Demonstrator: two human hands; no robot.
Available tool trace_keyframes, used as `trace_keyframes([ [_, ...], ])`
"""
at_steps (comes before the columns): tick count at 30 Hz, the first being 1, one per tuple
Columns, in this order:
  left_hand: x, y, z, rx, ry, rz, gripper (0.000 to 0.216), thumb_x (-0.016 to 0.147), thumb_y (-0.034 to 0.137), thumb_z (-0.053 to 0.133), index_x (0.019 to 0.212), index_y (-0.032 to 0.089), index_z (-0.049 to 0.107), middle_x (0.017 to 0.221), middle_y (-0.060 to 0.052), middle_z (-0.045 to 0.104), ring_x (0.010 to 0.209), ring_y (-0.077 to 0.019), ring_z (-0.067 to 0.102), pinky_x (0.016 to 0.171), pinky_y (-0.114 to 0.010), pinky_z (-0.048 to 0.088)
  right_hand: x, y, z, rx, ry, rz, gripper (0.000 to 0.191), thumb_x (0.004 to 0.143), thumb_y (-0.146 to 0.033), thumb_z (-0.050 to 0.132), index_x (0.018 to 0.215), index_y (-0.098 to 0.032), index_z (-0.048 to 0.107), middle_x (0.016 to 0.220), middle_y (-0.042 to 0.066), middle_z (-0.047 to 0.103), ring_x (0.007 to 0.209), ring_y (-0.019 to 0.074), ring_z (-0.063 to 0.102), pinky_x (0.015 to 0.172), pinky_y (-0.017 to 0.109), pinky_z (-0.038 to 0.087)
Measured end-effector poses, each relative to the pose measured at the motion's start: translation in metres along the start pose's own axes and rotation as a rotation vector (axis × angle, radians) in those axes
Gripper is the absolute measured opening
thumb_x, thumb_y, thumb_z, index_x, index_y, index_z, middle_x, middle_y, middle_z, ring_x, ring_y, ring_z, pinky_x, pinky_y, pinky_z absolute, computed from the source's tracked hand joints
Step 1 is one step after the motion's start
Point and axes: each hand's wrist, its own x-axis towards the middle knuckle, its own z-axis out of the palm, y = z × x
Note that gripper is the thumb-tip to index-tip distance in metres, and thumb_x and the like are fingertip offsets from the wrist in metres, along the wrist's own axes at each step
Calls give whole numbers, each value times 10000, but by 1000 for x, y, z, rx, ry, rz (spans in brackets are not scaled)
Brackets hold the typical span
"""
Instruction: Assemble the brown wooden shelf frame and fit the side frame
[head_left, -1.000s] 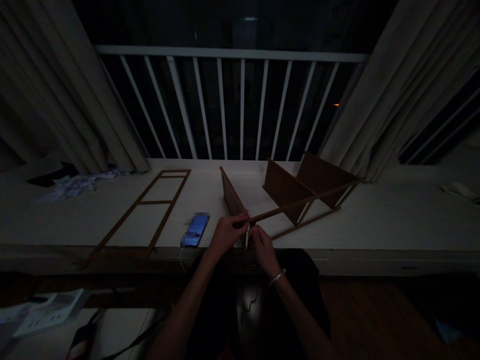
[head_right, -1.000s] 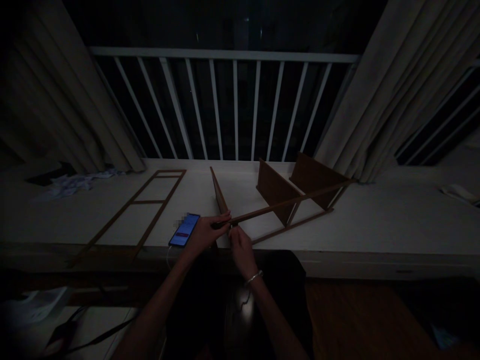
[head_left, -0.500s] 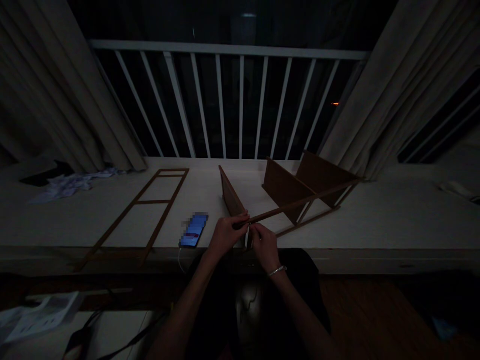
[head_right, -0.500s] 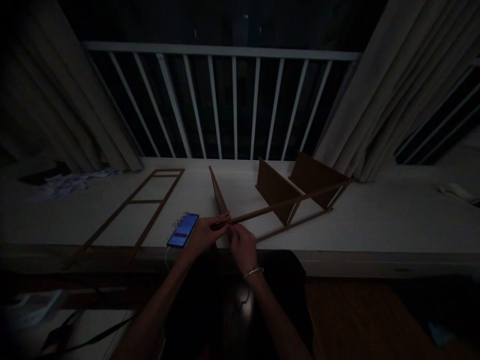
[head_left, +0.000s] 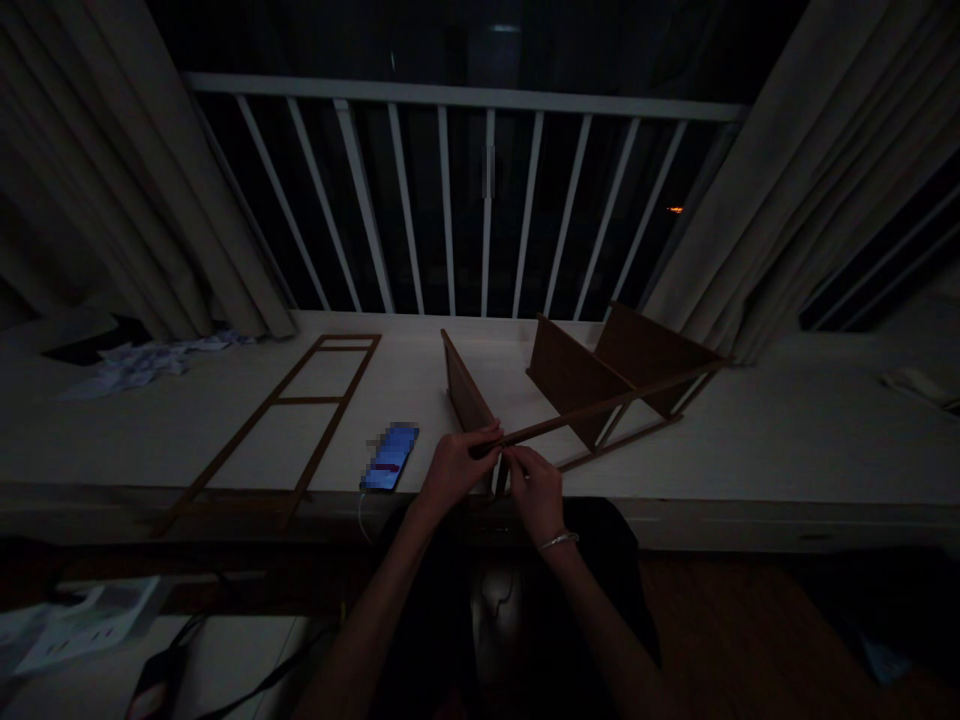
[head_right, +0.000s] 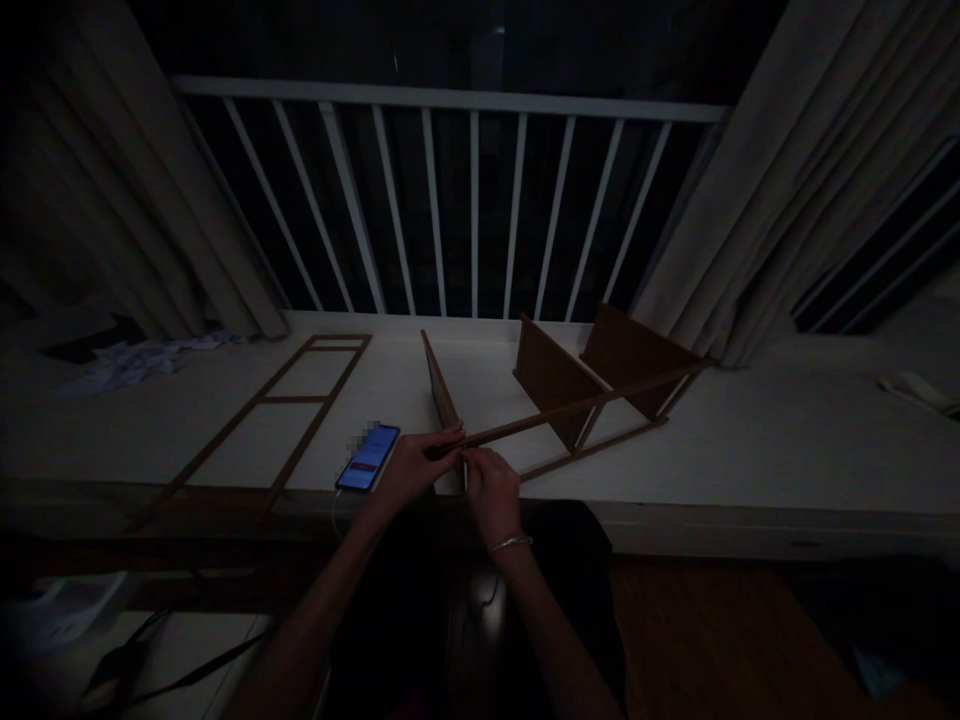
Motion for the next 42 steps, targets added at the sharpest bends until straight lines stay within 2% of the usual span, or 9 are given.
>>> trace_keyframes([
  [8, -1, -1, 0, 8, -5, 16, 306, 717, 280, 542, 992, 183, 634, 1109, -28, 584, 1002, -174, 558, 912, -313, 431, 1, 0, -3, 69, -6, 31, 251, 845, -265, 397, 863, -192, 636, 840, 57, 653, 775, 152, 593, 740, 286, 457],
  [16, 0, -1, 0, 18, 9, 13, 303, 713, 262, 546, 992, 185, 634, 1109, -25, 583, 1005, -176, 555, 917, -315, 426, 1, 3, -3, -102, -5, -72, 241, 844, -227, 391, 896, -198, 625, 850, 69, 648, 800, 167, 576, 741, 311, 447],
  [20, 0, -4, 0, 14, 0, 23, 302, 717, 249, 542, 1001, 194, 630, 1117, -22, 578, 1016, -172, 549, 922, -311, 422, -1, 3, 0, -111, -12, -89, 244, 850, -217, 379, 896, -201, 618, 853, 66, 644, 798, 173, 561, 742, 315, 435],
  [25, 0, -6, 0, 6, -2, 30, 298, 726, 257, 538, 1002, 197, 630, 1118, -24, 578, 1029, -174, 541, 925, -315, 421, -3, 4, 3, 65, 0, 37, 234, 845, -279, 407, 872, -198, 625, 858, 48, 645, 783, 154, 569, 743, 285, 432],
  [31, -1, -7, 1, 19, 2, 18, 293, 729, 260, 539, 1003, 207, 629, 1124, -13, 573, 1016, -172, 549, 927, -319, 419, 3, 4, 1, 269, -133, 194, 265, 810, -377, 449, 765, -186, 627, 709, 10, 625, 621, 124, 544, 603, 231, 415],
  [35, -2, -7, 0, 29, -6, 28, 305, 746, 256, 520, 1031, 204, 615, 1130, -15, 570, 1027, -164, 542, 930, -307, 418, 7, 4, -1, 360, -223, 205, 312, 815, -407, 419, 727, -173, 606, 621, -13, 566, 582, 112, 498, 562, 213, 381],
  [38, -2, -7, 0, 44, -5, 30, 306, 751, 267, 517, 1035, 202, 613, 1129, -16, 571, 1025, -163, 544, 929, -309, 418, 8, 6, -1, 403, -245, 191, 327, 819, -418, 402, 706, -166, 578, 632, -12, 544, 619, 113, 482, 589, 211, 369],
  [42, -2, -7, 0, 60, -5, 42, 298, 761, 272, 512, 1031, 198, 613, 1135, -16, 567, 1031, -154, 540, 933, -303, 414, 8, 11, 0, 482, -280, 226, 350, 825, -437, 381, 651, -164, 512, 584, -25, 455, 567, 93, 412, 543, 201, 329],
])
